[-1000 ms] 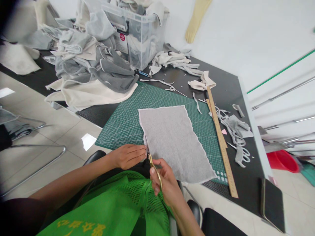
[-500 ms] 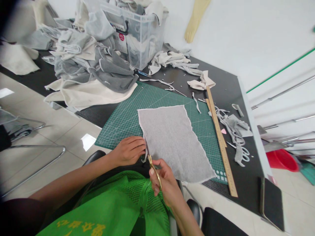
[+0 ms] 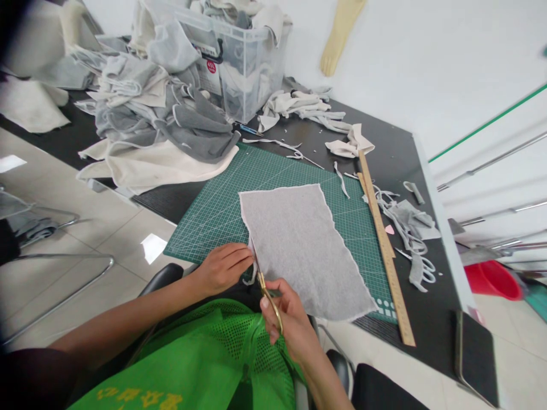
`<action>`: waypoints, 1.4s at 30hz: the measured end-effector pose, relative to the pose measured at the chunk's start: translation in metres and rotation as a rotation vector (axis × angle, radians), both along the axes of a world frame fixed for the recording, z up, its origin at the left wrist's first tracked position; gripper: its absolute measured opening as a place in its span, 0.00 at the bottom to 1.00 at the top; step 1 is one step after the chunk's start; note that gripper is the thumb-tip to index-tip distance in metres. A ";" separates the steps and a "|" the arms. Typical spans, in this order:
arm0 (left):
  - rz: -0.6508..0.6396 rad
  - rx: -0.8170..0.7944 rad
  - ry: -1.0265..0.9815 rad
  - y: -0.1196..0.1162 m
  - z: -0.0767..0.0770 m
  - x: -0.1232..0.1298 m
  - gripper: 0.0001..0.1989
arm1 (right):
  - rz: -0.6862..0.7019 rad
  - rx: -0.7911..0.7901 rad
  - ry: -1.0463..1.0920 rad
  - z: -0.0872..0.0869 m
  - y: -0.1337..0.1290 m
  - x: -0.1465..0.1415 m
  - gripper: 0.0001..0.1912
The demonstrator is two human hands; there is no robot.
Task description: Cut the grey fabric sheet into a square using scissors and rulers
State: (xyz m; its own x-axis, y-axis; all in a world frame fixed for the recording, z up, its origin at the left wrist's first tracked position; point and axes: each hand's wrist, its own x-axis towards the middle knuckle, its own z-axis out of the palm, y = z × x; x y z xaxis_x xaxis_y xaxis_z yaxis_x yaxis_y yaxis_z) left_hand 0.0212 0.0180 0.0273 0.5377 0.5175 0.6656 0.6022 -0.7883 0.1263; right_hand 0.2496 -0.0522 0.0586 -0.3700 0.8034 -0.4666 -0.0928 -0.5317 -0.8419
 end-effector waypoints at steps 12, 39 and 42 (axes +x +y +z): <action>-0.009 -0.007 -0.031 0.001 -0.007 0.000 0.11 | -0.007 -0.011 0.004 0.000 -0.006 0.002 0.23; -0.022 0.004 -0.040 0.000 -0.010 -0.002 0.11 | 0.018 -0.020 0.029 0.003 -0.013 0.009 0.22; -0.022 -0.005 -0.042 0.000 -0.012 -0.001 0.11 | 0.021 -0.001 0.034 0.002 -0.014 0.010 0.23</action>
